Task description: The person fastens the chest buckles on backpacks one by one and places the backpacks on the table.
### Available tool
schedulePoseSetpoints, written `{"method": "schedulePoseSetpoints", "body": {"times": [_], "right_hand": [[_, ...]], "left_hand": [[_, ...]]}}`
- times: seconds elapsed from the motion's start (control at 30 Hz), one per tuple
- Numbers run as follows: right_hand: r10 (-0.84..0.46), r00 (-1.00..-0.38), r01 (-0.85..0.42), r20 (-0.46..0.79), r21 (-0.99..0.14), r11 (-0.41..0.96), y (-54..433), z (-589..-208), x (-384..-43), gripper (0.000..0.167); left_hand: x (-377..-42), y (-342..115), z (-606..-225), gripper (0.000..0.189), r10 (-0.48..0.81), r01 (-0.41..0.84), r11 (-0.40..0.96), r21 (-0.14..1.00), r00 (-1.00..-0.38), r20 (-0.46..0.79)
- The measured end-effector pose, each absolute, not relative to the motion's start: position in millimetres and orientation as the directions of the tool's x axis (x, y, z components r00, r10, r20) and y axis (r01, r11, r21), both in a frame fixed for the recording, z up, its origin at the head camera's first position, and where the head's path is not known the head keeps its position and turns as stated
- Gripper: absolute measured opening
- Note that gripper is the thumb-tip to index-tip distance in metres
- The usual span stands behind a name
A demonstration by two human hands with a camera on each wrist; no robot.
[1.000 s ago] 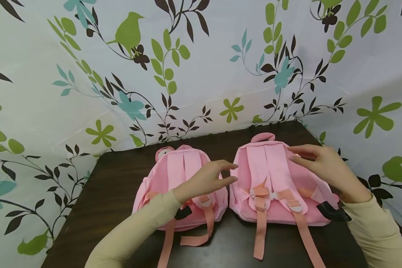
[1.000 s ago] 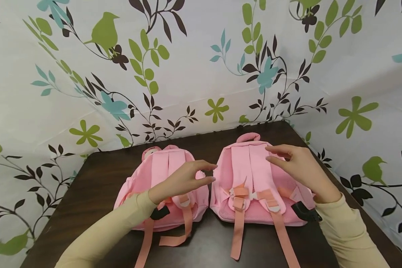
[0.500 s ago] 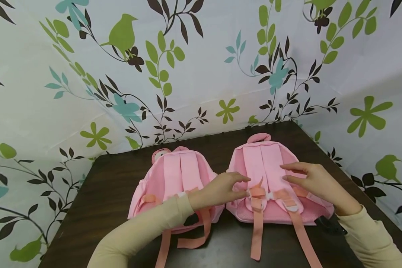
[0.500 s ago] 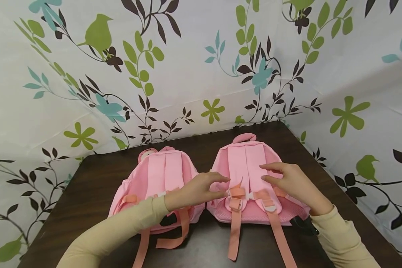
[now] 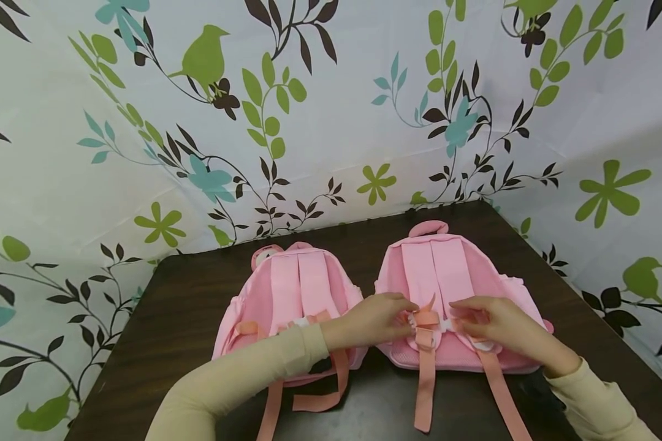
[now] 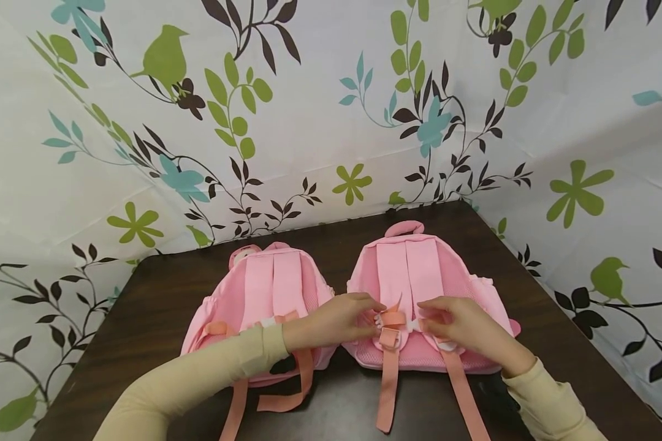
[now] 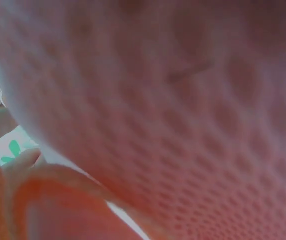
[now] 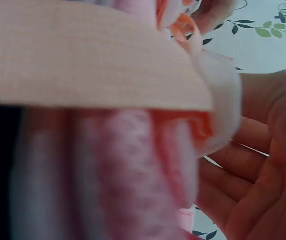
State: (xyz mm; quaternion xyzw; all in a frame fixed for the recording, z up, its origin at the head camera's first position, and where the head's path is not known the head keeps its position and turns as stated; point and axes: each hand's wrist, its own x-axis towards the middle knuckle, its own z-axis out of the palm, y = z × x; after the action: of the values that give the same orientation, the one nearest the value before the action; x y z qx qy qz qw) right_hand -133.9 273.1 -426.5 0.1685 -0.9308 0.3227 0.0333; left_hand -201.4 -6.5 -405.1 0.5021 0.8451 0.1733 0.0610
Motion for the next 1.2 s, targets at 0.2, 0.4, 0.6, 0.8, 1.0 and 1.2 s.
{"method": "schedulePoseSetpoints", "body": {"times": [0.2, 0.4, 0.6, 0.8, 1.0, 1.2], "right_hand": [[-0.287, -0.948, -0.311, 0.137, -0.588, 0.747, 270, -433, -134, 0.041], [-0.293, -0.948, -0.306, 0.122, -0.594, 0.744, 269, -434, -136, 0.035], [-0.345, -0.935, -0.322, 0.077, -0.590, 0.740, 268, -431, -139, 0.031], [-0.404, -0.911, -0.378, 0.085, -0.563, 0.735, 265, -432, -144, 0.024], [-0.379, -0.920, -0.372, 0.102, -0.529, 0.763, 259, -434, -145, 0.022], [-0.327, -0.938, -0.333, 0.119, -0.574, 0.748, 264, -433, -141, 0.024]], "left_hand": [[-200, -4, -411, 0.038, 0.875, 0.839, 0.428, 0.336, -0.478, 0.081], [-201, -4, -412, 0.035, 0.873, 0.842, 0.424, 0.333, -0.478, 0.098], [-203, -4, -413, 0.034, 0.864, 0.817, 0.435, 0.378, -0.497, 0.081], [-203, -6, -416, 0.029, 0.860, 0.804, 0.431, 0.410, -0.504, 0.083], [-203, -9, -416, 0.026, 0.850, 0.796, 0.411, 0.444, -0.511, 0.128], [-204, -10, -412, 0.027, 0.811, 0.747, 0.421, 0.515, -0.564, 0.154]]}}
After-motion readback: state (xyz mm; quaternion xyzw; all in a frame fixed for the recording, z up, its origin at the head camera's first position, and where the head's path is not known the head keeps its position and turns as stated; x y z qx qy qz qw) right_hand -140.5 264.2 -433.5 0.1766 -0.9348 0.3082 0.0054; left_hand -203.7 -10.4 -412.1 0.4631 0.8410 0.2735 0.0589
